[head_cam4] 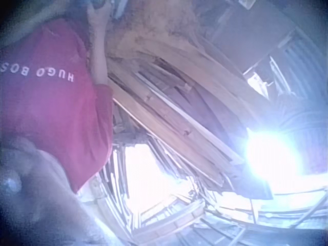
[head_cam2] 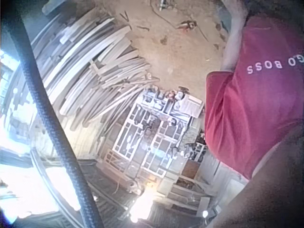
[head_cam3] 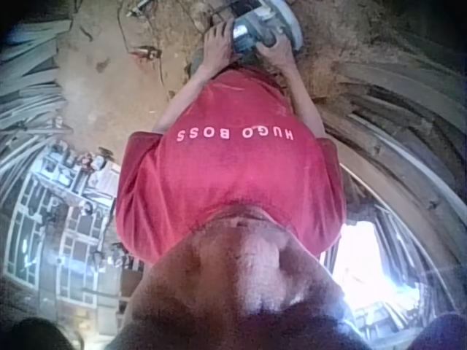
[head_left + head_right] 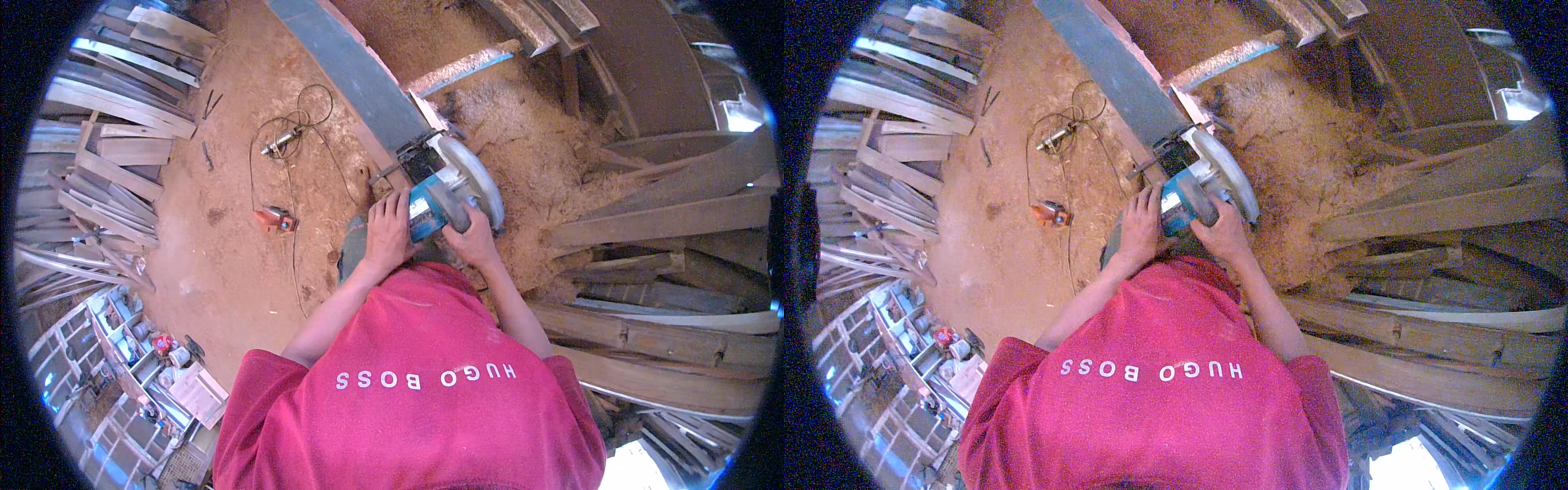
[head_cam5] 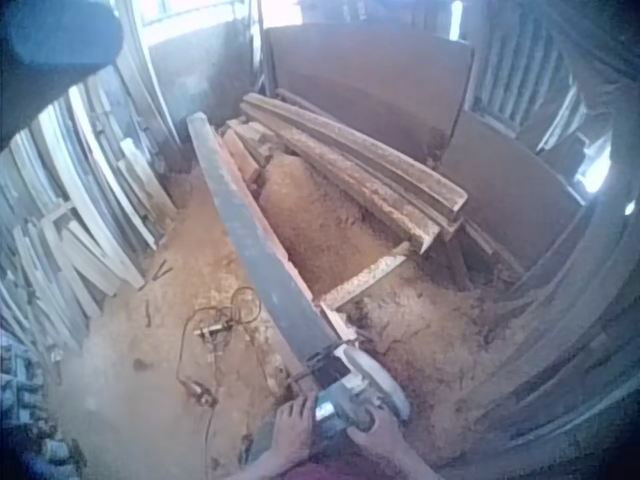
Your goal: The person uses an electric hand planer to smooth the edge of a long wooden beam and subsequently uses a circular saw to cut another piece of wood to length.
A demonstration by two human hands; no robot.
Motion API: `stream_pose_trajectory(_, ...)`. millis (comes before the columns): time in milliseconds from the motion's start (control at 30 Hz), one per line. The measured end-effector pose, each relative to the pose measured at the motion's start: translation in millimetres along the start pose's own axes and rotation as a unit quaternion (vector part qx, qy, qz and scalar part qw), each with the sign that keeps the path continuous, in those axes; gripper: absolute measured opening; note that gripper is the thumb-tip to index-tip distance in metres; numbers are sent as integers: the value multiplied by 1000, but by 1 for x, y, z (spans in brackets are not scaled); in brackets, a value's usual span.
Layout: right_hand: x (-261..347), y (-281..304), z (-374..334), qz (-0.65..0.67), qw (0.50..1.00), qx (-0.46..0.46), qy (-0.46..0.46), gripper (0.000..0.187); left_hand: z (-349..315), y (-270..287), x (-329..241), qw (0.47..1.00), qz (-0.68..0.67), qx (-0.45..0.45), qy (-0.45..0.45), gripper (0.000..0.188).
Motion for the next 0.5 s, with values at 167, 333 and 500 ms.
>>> stream_pose_trajectory(167, 3, 5, 17, -9, 1000, 10, -5, 68, 15, 9, -1, 1000, -1, 4, 13, 122)
stream_pose_trajectory(333, 14, 4, 26, -32, 999, 10, -22, 69, 24, 16, 4, 1000, 19, 2, 14, 122)
stream_pose_trajectory(500, 18, 1, 36, -48, 999, -14, -14, 70, 33, 23, 8, 999, 32, 12, 20, 121)
Point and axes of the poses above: each hand's wrist, its own z-axis towards the middle knuckle, its own y-axis out of the back of the hand, x = y × z, the point moved 1 cm from there along z, towards the middle knuckle, and after that the axes turned 2 degrees about x, right-handed, at the moved point
